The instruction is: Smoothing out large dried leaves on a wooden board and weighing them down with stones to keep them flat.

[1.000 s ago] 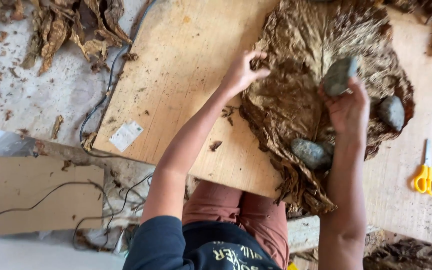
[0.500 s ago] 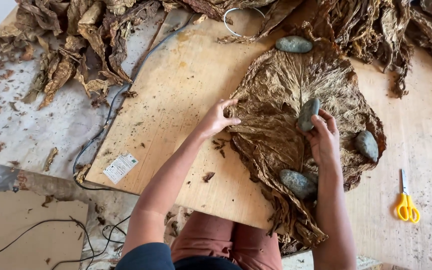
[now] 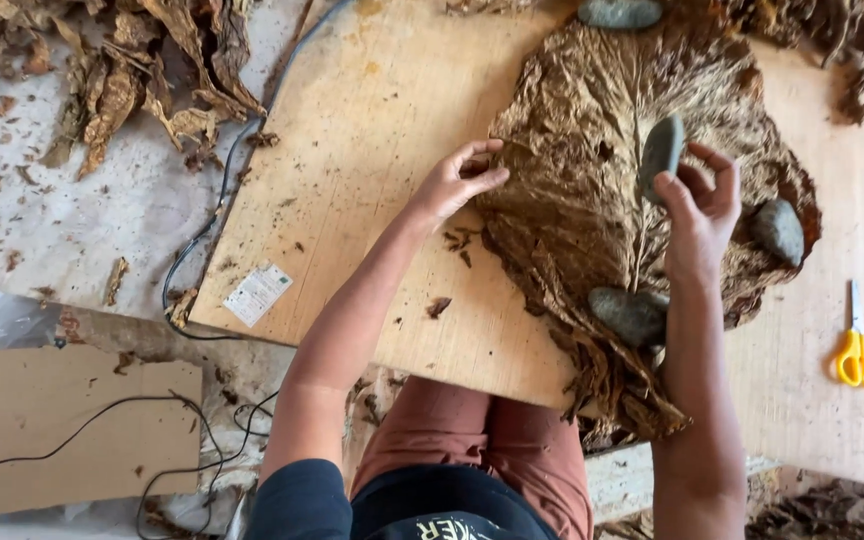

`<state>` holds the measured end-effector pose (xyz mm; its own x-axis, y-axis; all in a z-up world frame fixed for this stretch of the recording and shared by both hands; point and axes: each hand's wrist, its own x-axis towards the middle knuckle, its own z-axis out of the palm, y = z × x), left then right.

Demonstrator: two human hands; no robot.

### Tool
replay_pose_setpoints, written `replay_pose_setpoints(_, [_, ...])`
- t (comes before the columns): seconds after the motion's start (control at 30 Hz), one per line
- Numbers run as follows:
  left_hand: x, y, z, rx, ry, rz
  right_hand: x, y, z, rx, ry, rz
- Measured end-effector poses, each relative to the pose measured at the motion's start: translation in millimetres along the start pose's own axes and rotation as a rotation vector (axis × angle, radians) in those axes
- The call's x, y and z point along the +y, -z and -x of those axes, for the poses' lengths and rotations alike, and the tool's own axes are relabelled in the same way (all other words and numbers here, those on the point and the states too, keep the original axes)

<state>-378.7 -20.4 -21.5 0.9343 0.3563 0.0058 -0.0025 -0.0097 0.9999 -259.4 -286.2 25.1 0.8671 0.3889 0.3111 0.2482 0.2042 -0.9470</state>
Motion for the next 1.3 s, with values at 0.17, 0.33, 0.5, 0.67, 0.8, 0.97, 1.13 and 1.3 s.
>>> replay_pose_setpoints(0.17, [33.5,-7.3,23.0,-0.107,0.061,-0.121,-26.7,-0.7,19.0,-0.036,0.077,0.08])
replay_pose_setpoints(0.33, [7.2,-12.9,13.8,0.119,-0.397,-0.306,-61.8,9.7,68.4,-0.137,0.005,0.125])
replay_pose_setpoints(0.5, [-3.4,-37.1,26.9,0.161,-0.22,-0.382,-65.3,17.4,115.3,-0.133,-0.106,0.12])
replay_pose_setpoints(0.67, [-40.3,-42.4,36.6,0.117,-0.36,-0.519,-50.2,13.7,124.5,-0.143,-0.119,0.097])
replay_pose_setpoints(0.8, [-10.7,-19.8,65.9,-0.043,-0.147,-0.28,-13.3,28.0,124.8,-0.137,0.003,0.03])
replay_pose_setpoints(0.97, [9.9,-10.8,88.1,-0.131,-0.055,0.028,7.2,34.6,128.2,-0.131,0.107,-0.018])
replay_pose_setpoints(1.13, [2.0,-9.0,94.6,-0.167,-0.022,-0.091,11.4,36.7,130.8,-0.098,0.14,-0.014])
replay_pose_setpoints(1.3, [-11.2,-6.1,93.6,-0.158,-0.075,-0.226,4.5,35.0,138.8,-0.084,0.112,0.007])
